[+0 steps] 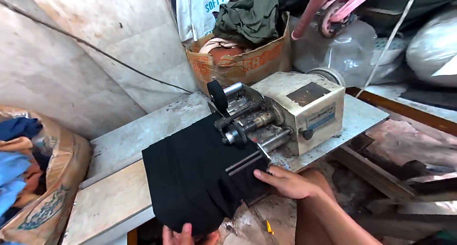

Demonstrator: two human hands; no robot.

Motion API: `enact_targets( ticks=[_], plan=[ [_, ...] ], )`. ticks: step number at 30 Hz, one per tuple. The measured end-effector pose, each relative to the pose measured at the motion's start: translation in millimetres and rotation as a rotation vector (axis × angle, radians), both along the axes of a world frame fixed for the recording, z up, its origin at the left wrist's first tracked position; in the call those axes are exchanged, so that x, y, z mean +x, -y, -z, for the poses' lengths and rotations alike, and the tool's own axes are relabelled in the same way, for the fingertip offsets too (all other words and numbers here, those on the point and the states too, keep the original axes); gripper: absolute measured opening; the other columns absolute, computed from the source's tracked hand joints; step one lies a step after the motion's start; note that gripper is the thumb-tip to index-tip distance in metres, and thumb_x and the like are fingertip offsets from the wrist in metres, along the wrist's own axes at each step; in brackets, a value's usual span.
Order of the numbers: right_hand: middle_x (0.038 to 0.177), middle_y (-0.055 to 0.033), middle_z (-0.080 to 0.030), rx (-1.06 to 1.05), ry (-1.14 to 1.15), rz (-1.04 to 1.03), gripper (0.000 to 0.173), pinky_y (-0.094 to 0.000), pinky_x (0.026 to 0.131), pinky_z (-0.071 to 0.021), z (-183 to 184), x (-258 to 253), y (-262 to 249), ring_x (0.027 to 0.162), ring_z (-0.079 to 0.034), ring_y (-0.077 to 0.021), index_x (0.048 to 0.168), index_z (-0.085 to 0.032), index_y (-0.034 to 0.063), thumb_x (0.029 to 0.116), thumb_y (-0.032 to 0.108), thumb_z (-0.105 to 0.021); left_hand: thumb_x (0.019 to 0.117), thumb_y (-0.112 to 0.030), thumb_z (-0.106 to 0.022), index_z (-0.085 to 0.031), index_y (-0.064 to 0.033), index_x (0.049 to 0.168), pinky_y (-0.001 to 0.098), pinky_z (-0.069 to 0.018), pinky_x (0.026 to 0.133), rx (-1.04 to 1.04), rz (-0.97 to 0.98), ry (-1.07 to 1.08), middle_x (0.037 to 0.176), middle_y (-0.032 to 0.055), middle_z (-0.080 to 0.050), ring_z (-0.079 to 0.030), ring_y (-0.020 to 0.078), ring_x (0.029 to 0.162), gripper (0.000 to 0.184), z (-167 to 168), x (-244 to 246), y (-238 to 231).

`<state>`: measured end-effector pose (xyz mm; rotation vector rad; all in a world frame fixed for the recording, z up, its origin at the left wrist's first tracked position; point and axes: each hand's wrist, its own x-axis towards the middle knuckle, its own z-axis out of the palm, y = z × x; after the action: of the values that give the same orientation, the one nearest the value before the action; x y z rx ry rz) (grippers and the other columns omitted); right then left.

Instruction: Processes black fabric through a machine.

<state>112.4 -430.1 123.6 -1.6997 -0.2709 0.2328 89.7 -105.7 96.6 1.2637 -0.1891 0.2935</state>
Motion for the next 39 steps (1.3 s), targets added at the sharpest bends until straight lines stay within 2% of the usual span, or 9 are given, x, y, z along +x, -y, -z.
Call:
enact_targets(
  ticks=[3, 12, 15, 18, 22, 26, 30, 34, 39],
  plan=[
    [0.097, 0.0029, -0.072, 0.006, 0.003, -0.009, 0.047, -0.0287, 0.088, -0.0555, -1.5, 1.1, -0.4, 0.096, -0.067, -0.0008, 0.104, -0.07, 0.0089, 0.1083, 0.045, -0.04, 0.0904, -0.016, -0.077, -0.06, -0.0225, 0.122, 0.024, -0.0602, 0.088, 0.137, 0.044, -0.072, 0.108, -0.0121, -0.075, -0.071, 0.0016, 0.097, 0.036, -3.2, -6.3, 8.6],
    [0.099, 0.0033, -0.072, 0.007, 0.017, -0.025, 0.046, -0.028, 0.09, -0.0556, 0.0, 3.4, -0.3, 0.098, -0.067, -0.0007, 0.107, -0.07, 0.0096, 0.1087, 0.045, -0.04, 0.0907, -0.019, -0.076, -0.061, -0.0237, 0.123, 0.026, -0.0609, 0.087, 0.013, 0.106, -0.063, 0.108, -0.0089, -0.076, -0.072, 0.0035, 0.097, 0.036, -5.6, -6.1, 6.3],
    [0.097, 0.0032, -0.071, -0.018, 0.014, -0.019, 0.047, -0.0277, 0.089, -0.0546, -0.3, 2.4, 0.1, 0.097, -0.066, -0.0002, 0.105, -0.069, 0.0093, 0.1086, 0.046, -0.04, 0.0959, -0.025, -0.071, -0.057, -0.0219, 0.135, 0.0304, -0.0563, 0.098, -0.078, 0.073, 0.025, 0.121, -0.0057, -0.071, -0.067, 0.0067, 0.112, 0.041, -2.0, 6.8, -6.3],
    [0.096, 0.0022, -0.071, -0.027, 0.018, -0.006, 0.048, -0.0291, 0.088, -0.0544, -0.8, 2.4, -0.8, 0.097, -0.066, -0.0013, 0.104, -0.069, 0.0089, 0.108, 0.047, -0.04, 0.0898, -0.008, -0.075, -0.056, -0.0117, 0.124, 0.0261, -0.0588, 0.093, 0.129, -0.044, -0.092, 0.108, -0.0087, -0.073, -0.069, 0.003, 0.102, 0.039, -9.3, 5.4, 7.9],
    [0.098, 0.0026, -0.071, -0.021, 0.031, -0.011, 0.048, -0.0278, 0.089, -0.0544, -0.7, 2.6, -0.3, 0.098, -0.066, -0.0005, 0.106, -0.069, 0.009, 0.1086, 0.046, -0.039, 0.0924, -0.023, -0.075, -0.064, -0.0241, 0.125, 0.0284, -0.0587, 0.094, 0.001, 0.105, -0.037, 0.113, -0.0079, -0.075, -0.07, 0.0043, 0.104, 0.034, -9.5, 1.8, 0.4],
    [0.099, 0.0027, -0.071, -0.022, 0.029, -0.007, 0.048, -0.0277, 0.091, -0.0537, -2.4, 1.6, -0.7, 0.1, -0.065, -0.0003, 0.108, -0.07, 0.0085, 0.1087, 0.045, -0.039, 0.0897, -0.008, -0.074, -0.054, -0.0074, 0.123, 0.0267, -0.0607, 0.089, 0.127, -0.025, -0.132, 0.103, -0.0069, -0.074, -0.071, 0.0036, 0.097, 0.038, -16.7, -1.5, 11.3],
    [0.1, 0.0034, -0.072, -0.008, 0.035, -0.022, 0.046, -0.0275, 0.092, -0.0544, -1.5, 2.6, -0.5, 0.1, -0.066, 0.0002, 0.109, -0.07, 0.0096, 0.1089, 0.045, -0.039, 0.0877, -0.024, -0.079, -0.07, -0.026, 0.119, 0.0284, -0.0593, 0.092, -0.079, 0.078, -0.035, 0.108, -0.0075, -0.076, -0.071, 0.0038, 0.102, 0.032, -14.7, -5.0, 9.8],
    [0.098, 0.0017, -0.071, -0.019, 0.029, -0.012, 0.048, -0.029, 0.09, -0.0537, -0.4, 2.1, -1.1, 0.099, -0.066, -0.0012, 0.107, -0.069, 0.0083, 0.1084, 0.046, -0.04, 0.0905, -0.007, -0.074, -0.063, -0.0215, 0.114, 0.0249, -0.0596, 0.091, 0.076, 0.007, -0.085, 0.103, -0.0114, -0.076, -0.071, 0.0017, 0.098, 0.03, -14.2, -4.1, 11.6],
    [0.099, 0.0025, -0.071, -0.007, 0.034, -0.019, 0.047, -0.0281, 0.09, -0.0541, 0.4, 2.4, -1.3, 0.099, -0.066, -0.0006, 0.107, -0.069, 0.0087, 0.1088, 0.045, -0.039, 0.0958, -0.019, -0.07, -0.062, -0.0247, 0.128, 0.0311, -0.0539, 0.102, -0.044, 0.127, 0.037, 0.118, -0.0072, -0.072, -0.067, 0.0057, 0.111, 0.034, -0.8, 4.7, -6.0]
  ],
)
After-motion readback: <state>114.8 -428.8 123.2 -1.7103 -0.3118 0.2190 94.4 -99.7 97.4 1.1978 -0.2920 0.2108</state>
